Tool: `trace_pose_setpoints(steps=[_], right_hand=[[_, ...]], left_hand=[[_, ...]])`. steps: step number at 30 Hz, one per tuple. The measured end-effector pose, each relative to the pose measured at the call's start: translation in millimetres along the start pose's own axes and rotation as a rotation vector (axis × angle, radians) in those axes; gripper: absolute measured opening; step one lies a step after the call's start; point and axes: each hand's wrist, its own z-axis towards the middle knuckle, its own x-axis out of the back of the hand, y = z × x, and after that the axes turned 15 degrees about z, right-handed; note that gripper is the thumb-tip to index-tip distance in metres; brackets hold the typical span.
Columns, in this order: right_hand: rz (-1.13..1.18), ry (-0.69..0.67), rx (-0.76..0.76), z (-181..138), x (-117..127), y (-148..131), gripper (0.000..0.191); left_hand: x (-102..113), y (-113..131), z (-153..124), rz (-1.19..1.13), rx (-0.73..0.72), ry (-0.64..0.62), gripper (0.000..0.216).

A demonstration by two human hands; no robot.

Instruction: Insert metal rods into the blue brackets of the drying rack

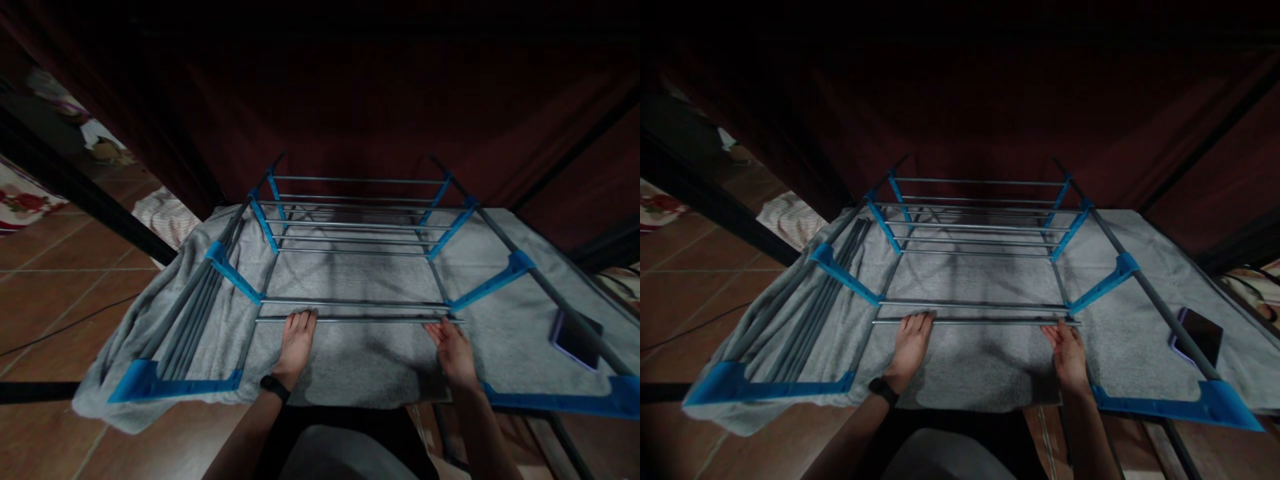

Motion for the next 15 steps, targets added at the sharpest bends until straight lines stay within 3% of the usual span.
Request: trace_pose_setpoints(steps=[6,10,15], right_hand=[[0.011,0.008,-0.012,1.2,1.5,0.6,0.031],[0.018,0.018,-0.014,3.0,2.3,1.9,0.028],[0.039,0.004,-0.001,3.9,2.9,3.4,0.027]], left_hand=[[-1.5,-9.5,-0.4,-0.026,0.142,0.012,0.047],[0.0,-32.6,-4.4,-0.002,0.228,-0.004,0.039],[-2.1,-63.5,-15.4,-0.012,0.339,0.070,0.034]])
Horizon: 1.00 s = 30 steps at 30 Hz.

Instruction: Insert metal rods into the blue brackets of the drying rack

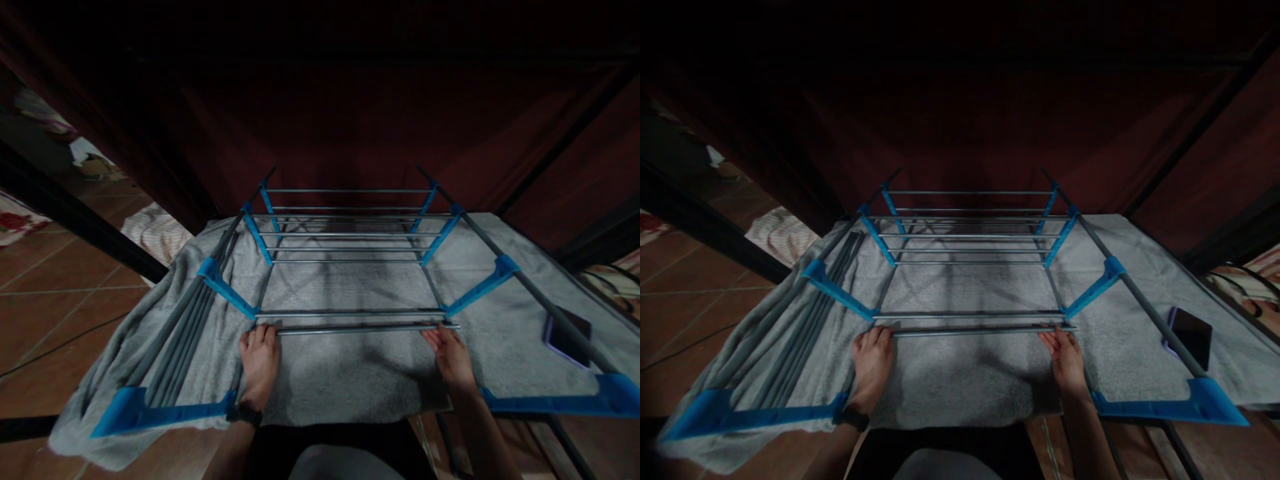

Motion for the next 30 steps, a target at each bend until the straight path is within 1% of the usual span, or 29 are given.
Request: trace_pose_setpoints(steps=[3,6,8,12,14,16,19,21,23,26,30], right_hand=[[-0.011,-0.016,-0.002,-1.1,-0.7,-0.3,0.027],[-0.013,-0.016,0.002,-2.7,-2.5,-1.2,0.025],[-0.014,-0.006,0.000,-3.5,-3.9,-1.9,0.023],[-0.030,0.014,-0.004,-4.1,-5.2,-3.1,0.019],[-0.033,0.022,-0.003,-4.2,-5.1,-3.5,0.018],[-0.025,0.028,-0.010,-4.4,-5.2,-3.9,0.019],[-0.003,0.033,-0.027,-5.4,-6.9,-5.5,0.019],[0.009,0.024,-0.033,-6.5,-9.1,-7.3,0.019],[0.018,0.009,-0.042,-8.2,-11.5,-9.5,0.019],[0.018,-0.007,-0.051,-11.1,-15.1,-13.1,0.019],[0.024,-0.003,-0.035,-12.9,-19.4,-18.4,0.017]], left_hand=[[-5.7,-12.4,0.9,-0.088,0.170,0.061,0.028],[-9.2,-17.8,4.0,-0.287,0.315,0.145,0.024],[-7.2,-18.3,6.0,-0.399,0.362,0.180,0.025],[2.4,-16.2,8.7,-0.444,0.426,0.188,0.023],[3.8,-14.9,10.4,-0.552,0.454,0.192,0.023],[1.8,-12.9,12.8,-0.750,0.539,0.184,0.023],[-1.4,-7.8,16.3,-1.104,0.767,0.121,0.024],[0.9,-3.8,18.1,-1.345,0.905,0.068,0.028],[7.4,-0.6,19.7,-1.529,1.011,0.040,0.030],[20.2,1.6,22.3,-1.662,1.088,0.014,0.028],[32.0,2.1,26.6,-1.719,1.099,0.000,0.022]])
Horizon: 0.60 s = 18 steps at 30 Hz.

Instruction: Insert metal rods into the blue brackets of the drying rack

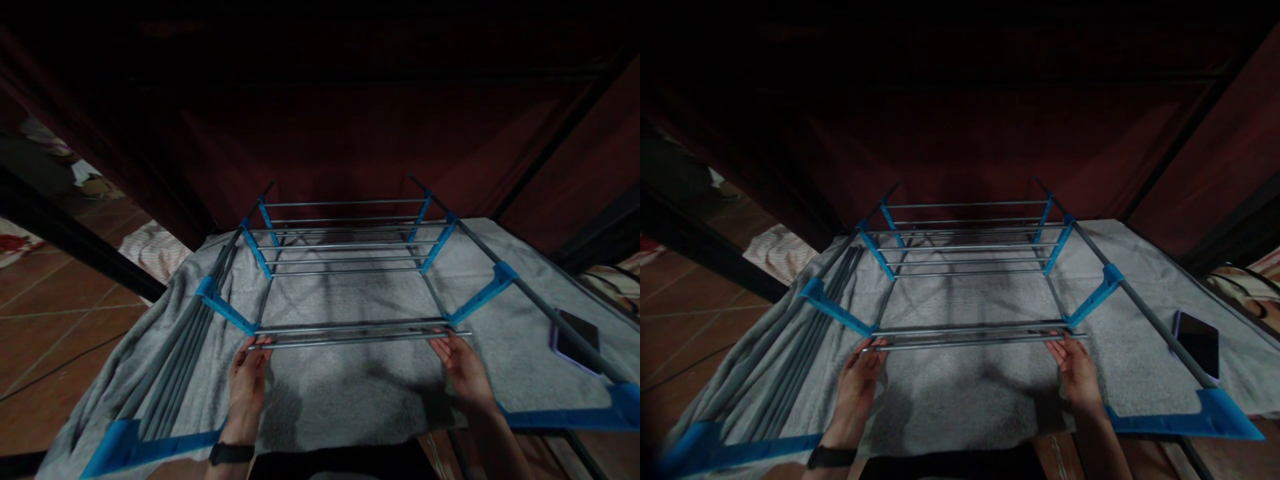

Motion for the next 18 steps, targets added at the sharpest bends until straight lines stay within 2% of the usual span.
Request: trace_pose_setpoints(steps=[9,18], right_hand=[[0.054,-0.015,0.011,2.9,-9.7,-7.7,0.016],[0.093,0.019,0.027,7.9,-23.2,-3.7,0.013]], left_hand=[[-7.7,8.4,4.7,-0.054,0.072,-0.058,0.018],[-22.9,19.3,22.7,-0.116,0.072,-0.092,0.021]])
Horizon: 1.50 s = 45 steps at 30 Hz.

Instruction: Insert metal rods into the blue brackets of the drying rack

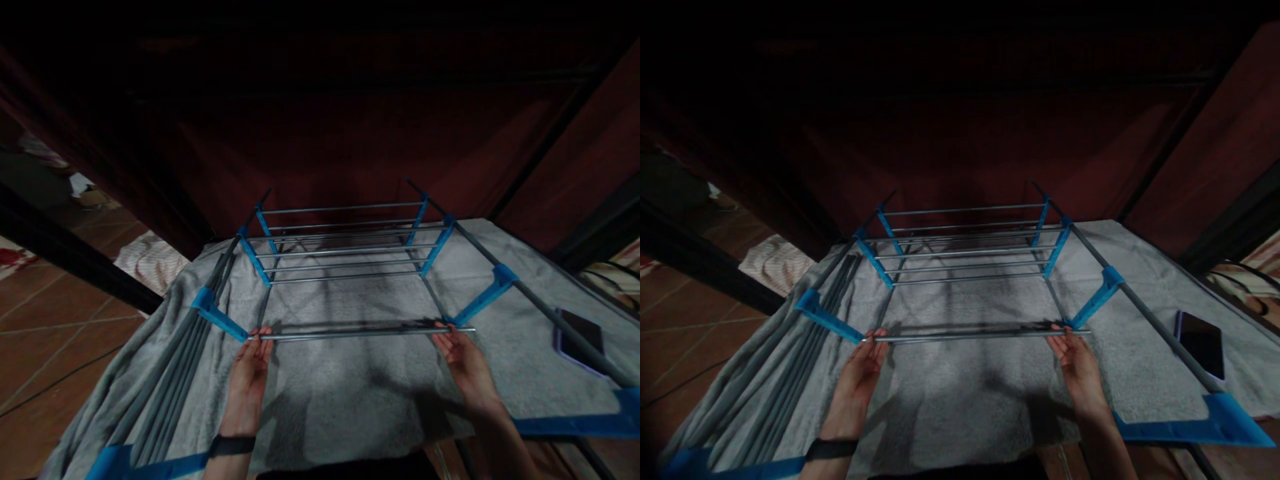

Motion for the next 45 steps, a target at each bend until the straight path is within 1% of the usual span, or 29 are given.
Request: trace_pose_setpoints(steps=[5,9,12,14,17,21,24,27,30,34,38,40,42,45], right_hand=[[0.024,-0.042,0.014,-0.1,-9.0,5.4,0.018],[0.054,-0.010,0.027,2.6,-17.4,10.0,0.019],[0.077,0.012,0.026,2.1,-23.7,12.8,0.018],[0.083,0.001,0.043,-0.6,-28.0,15.3,0.019],[0.077,-0.054,0.058,-5.6,-35.6,20.8,0.022],[0.089,-0.090,0.067,-4.7,-51.0,28.6,0.024],[0.100,-0.103,0.053,5.5,-65.5,32.9,0.024],[0.114,-0.093,-0.015,23.2,-78.0,36.3,0.020],[0.104,-0.057,-0.074,44.8,-84.7,41.4,0.017],[0.074,-0.013,-0.136,70.8,-85.6,50.6,0.017],[0.066,0.045,-0.198,87.9,-84.8,56.8,0.018],[0.062,0.063,-0.199,92.3,-84.7,58.7,0.018],[0.058,0.076,-0.196,93.8,-84.2,60.6,0.018],[0.051,0.090,-0.181,93.2,-82.1,63.6,0.015]], left_hand=[[-17.8,-0.5,8.1,-0.020,0.060,-0.003,0.021],[-29.1,-3.8,18.0,-0.002,0.071,-0.005,0.023],[-31.9,-4.1,31.1,0.037,0.120,0.022,0.024],[-31.4,-3.6,41.1,0.079,0.140,0.049,0.023],[-30.9,-2.9,53.5,0.134,0.116,0.094,0.021],[-37.3,-2.0,60.2,0.132,0.112,0.106,0.022],[-45.4,0.2,60.9,0.127,0.121,0.107,0.024],[-52.8,4.0,61.6,0.116,0.128,0.097,0.025],[-59.7,7.5,62.9,0.111,0.165,0.082,0.027],[-68.9,7.2,67.5,0.114,0.201,0.084,0.030],[-75.3,1.2,76.4,0.119,0.244,0.071,0.031],[-77.1,-2.6,80.7,0.126,0.242,0.055,0.030],[-78.2,-5.9,83.2,0.117,0.247,0.066,0.030],[-78.7,-9.2,82.2,0.052,0.260,0.081,0.030]])
